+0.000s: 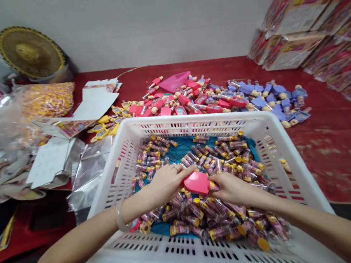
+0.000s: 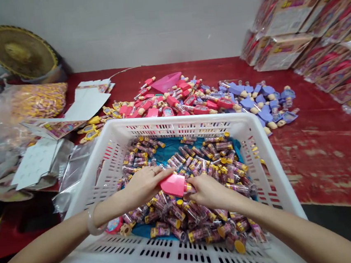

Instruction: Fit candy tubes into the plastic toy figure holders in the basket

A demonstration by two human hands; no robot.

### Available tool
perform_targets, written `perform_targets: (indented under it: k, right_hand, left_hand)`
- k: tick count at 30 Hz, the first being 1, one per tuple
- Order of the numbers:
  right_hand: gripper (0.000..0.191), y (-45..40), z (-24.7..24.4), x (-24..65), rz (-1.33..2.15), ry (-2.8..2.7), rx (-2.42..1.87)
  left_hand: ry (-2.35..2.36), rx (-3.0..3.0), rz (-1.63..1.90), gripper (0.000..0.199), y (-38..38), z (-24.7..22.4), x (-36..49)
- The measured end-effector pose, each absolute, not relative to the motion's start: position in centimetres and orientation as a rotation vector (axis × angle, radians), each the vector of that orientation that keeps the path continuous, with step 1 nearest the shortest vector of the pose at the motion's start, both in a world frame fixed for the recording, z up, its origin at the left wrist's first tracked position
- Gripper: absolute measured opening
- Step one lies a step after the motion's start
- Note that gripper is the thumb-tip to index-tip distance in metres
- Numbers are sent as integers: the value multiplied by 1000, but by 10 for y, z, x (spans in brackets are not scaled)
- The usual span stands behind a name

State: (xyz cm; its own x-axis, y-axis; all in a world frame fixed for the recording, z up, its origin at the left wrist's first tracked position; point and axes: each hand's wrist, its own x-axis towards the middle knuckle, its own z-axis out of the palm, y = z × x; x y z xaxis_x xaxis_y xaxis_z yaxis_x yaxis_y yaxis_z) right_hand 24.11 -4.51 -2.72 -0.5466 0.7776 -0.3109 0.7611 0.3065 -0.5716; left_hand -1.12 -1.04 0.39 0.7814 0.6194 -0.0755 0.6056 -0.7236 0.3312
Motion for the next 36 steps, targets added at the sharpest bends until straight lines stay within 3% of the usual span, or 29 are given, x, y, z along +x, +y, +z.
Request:
perform_targets:
  k: [3,5,8,10,13,15,19,21,23,25,28,30,33,36]
  right_hand:
    - [21,-50,-33,240,310,-2629,-1529]
    - [25,-53,-33,240,150,-2682,-1466]
    - [16,-52,-27,240,400,-2665,-1563]
    - [6,-49,-23,240,833,-2593,-1592]
    - [13,-46,-22,240,1310,-2479,-1501]
    - [10,-48,-26,240,1079,-2526,-1565]
    - [20,-60,-33,236,185,-2723,-1432]
    - [20,-65,-32,233,119,-2790,-1325]
    - [16,-67,-28,231,305,-2793,-1429]
    - [8,-66,-24,231,734,-2723,-1559]
    - [5,-61,-24,233,1248,-2578,-1528]
    - [4,-60,-28,235,1031,-2623,-1571]
    - [13,-60,-36,237,310,-2729,-1524]
    - [16,-62,-36,236,68,-2750,-1356]
  left_hand:
    - [864,2180,-90,66,-2,12,-16]
    - [815,2079,-133,52,-1,11,-18]
    - [815,2343,12,28,-5,0,-18]
    - [834,2629,161,28,-9,-7,-17]
    - [876,2802,238,32,-10,-9,-16]
    - [917,2608,186,35,-8,-4,-18]
    - [785,1891,-213,68,-3,7,-22]
    - [661,1771,-327,58,-6,8,-21]
    - [672,1979,-250,40,-12,5,-19]
    - [765,2353,-72,29,-20,0,-15]
    - [838,2615,96,33,-23,-5,-12]
    - [869,2428,68,41,-19,-3,-15]
    - [790,1926,-154,62,-9,6,-20]
    - [667,1744,-319,46,-7,9,-22]
